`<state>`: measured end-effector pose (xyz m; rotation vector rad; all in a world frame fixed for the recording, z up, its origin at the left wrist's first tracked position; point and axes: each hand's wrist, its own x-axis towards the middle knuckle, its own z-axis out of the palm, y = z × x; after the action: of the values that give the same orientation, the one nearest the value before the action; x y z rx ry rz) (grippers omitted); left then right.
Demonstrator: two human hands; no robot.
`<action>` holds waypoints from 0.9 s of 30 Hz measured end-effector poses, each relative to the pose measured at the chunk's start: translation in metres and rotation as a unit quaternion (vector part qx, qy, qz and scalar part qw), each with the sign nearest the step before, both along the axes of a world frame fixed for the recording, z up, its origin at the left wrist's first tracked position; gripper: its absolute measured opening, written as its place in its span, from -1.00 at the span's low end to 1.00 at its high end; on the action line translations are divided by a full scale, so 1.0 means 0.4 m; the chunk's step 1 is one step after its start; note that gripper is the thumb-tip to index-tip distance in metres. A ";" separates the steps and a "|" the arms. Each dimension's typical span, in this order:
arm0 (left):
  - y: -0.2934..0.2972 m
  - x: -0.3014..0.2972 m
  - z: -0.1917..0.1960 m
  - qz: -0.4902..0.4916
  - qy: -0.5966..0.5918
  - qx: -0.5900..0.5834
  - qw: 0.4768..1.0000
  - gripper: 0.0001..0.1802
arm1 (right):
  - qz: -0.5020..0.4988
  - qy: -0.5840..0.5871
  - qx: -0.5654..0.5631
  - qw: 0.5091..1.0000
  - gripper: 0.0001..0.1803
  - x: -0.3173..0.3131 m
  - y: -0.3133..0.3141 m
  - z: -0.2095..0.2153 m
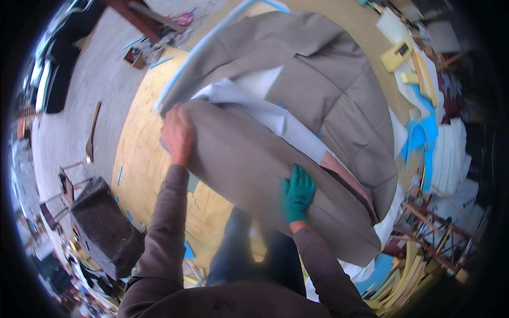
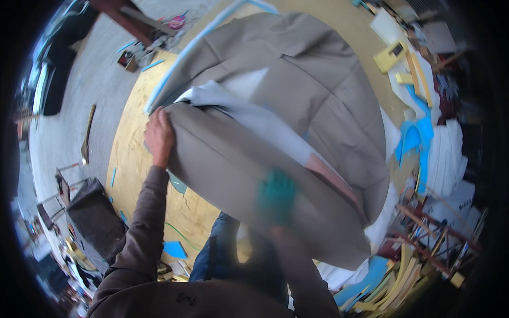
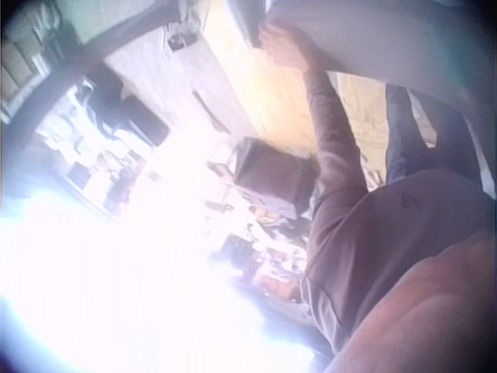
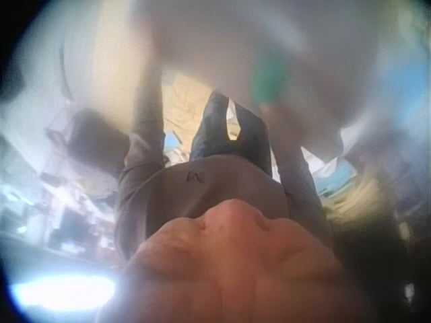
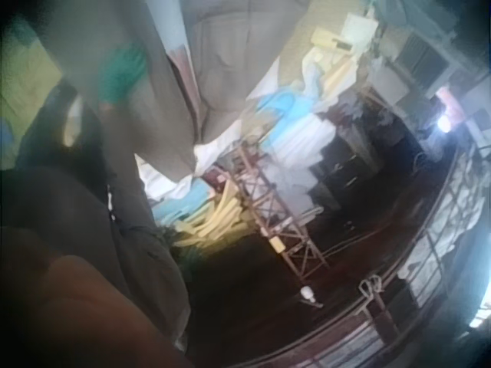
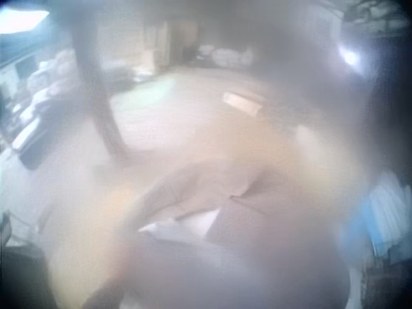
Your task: The person fits a beige fabric cover over a chair, smoothing and tucking the material around the seat and back. They then use a yellow-handled screwdriver to staple the fabric to the underside of the chair, working along the edges to secure the cover.
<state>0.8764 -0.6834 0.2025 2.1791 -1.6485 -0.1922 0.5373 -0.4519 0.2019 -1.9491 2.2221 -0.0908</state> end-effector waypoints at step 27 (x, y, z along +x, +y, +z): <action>0.025 -0.207 0.003 -0.281 -0.053 0.063 0.956 -0.66 | -0.061 -0.152 -0.121 0.979 -0.35 0.019 -0.007 0.013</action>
<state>0.7937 -0.6733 0.2039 1.7715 -2.3436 -0.3508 0.5449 -0.4547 0.2072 -1.7611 2.2020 -0.6597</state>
